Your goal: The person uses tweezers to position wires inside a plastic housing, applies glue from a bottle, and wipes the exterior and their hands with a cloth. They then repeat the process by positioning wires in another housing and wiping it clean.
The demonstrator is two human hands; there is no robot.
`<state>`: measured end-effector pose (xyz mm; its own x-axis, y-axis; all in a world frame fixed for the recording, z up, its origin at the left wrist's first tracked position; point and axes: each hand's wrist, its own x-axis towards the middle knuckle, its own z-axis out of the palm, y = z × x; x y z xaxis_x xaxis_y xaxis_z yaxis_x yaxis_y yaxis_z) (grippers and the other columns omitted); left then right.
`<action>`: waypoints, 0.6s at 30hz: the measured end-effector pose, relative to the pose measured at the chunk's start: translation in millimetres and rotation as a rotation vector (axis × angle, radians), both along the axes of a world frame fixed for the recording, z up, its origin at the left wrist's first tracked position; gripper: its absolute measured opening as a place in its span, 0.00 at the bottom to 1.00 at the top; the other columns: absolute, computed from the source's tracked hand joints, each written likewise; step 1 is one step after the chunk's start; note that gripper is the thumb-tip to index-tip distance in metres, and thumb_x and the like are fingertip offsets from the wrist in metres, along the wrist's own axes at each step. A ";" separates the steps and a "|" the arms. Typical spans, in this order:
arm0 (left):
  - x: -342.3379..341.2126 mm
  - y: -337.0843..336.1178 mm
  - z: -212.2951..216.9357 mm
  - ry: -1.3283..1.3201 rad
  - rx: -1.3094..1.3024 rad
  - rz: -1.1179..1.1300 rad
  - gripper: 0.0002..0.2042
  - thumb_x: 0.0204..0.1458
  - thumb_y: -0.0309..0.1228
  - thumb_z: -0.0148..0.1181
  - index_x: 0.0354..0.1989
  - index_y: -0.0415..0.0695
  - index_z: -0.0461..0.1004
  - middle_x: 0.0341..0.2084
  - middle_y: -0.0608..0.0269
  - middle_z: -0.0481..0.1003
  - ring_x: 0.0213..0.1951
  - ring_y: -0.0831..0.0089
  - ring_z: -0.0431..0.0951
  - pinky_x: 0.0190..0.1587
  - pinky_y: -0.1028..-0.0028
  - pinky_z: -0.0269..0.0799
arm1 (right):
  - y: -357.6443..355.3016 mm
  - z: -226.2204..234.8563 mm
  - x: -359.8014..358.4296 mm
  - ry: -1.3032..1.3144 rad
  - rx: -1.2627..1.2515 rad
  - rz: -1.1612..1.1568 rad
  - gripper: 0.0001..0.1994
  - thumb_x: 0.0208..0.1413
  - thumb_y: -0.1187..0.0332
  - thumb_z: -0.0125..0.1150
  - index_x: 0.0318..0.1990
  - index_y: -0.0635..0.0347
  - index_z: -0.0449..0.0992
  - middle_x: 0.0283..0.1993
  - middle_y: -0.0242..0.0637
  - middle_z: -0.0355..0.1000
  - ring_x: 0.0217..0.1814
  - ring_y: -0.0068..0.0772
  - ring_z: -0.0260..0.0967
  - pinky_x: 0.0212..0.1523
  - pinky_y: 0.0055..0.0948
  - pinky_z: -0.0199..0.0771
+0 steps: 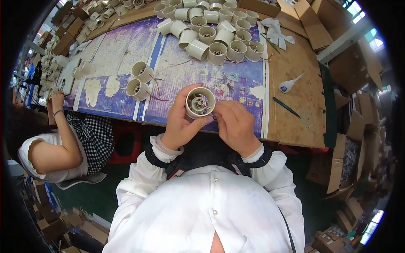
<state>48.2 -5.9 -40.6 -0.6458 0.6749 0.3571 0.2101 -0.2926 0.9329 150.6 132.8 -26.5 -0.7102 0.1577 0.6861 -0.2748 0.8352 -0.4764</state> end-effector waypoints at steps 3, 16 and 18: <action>-3.7 -2.9 1.3 0.089 -0.016 -0.030 0.32 0.45 0.26 0.68 0.59 0.40 0.58 0.50 0.59 0.67 0.51 0.70 0.69 0.54 0.73 0.65 | 3.1 -4.9 1.4 -0.060 -0.136 0.078 0.09 0.45 0.81 0.60 0.36 0.63 0.73 0.34 0.41 0.72 0.33 0.44 0.70 0.31 0.33 0.70; -8.7 -2.3 -9.6 -0.046 -0.063 -0.087 0.31 0.50 0.25 0.62 0.61 0.41 0.54 0.55 0.60 0.61 0.57 0.71 0.62 0.59 0.71 0.59 | 3.3 1.6 -3.5 -0.036 0.034 0.008 0.09 0.46 0.82 0.59 0.37 0.63 0.73 0.33 0.41 0.70 0.34 0.45 0.69 0.33 0.35 0.69; -9.1 -1.6 -11.9 -0.125 -0.056 -0.101 0.31 0.51 0.26 0.61 0.62 0.42 0.53 0.54 0.61 0.62 0.55 0.72 0.63 0.57 0.72 0.61 | 5.4 1.2 -4.7 -0.087 0.004 0.001 0.10 0.46 0.82 0.59 0.37 0.62 0.74 0.33 0.41 0.70 0.34 0.44 0.68 0.33 0.36 0.68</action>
<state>39.1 -7.5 -52.5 -0.6103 0.7554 0.2385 0.0637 -0.2532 0.9653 145.9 138.2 -25.3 -0.7673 0.1540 0.6225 -0.2337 0.8368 -0.4951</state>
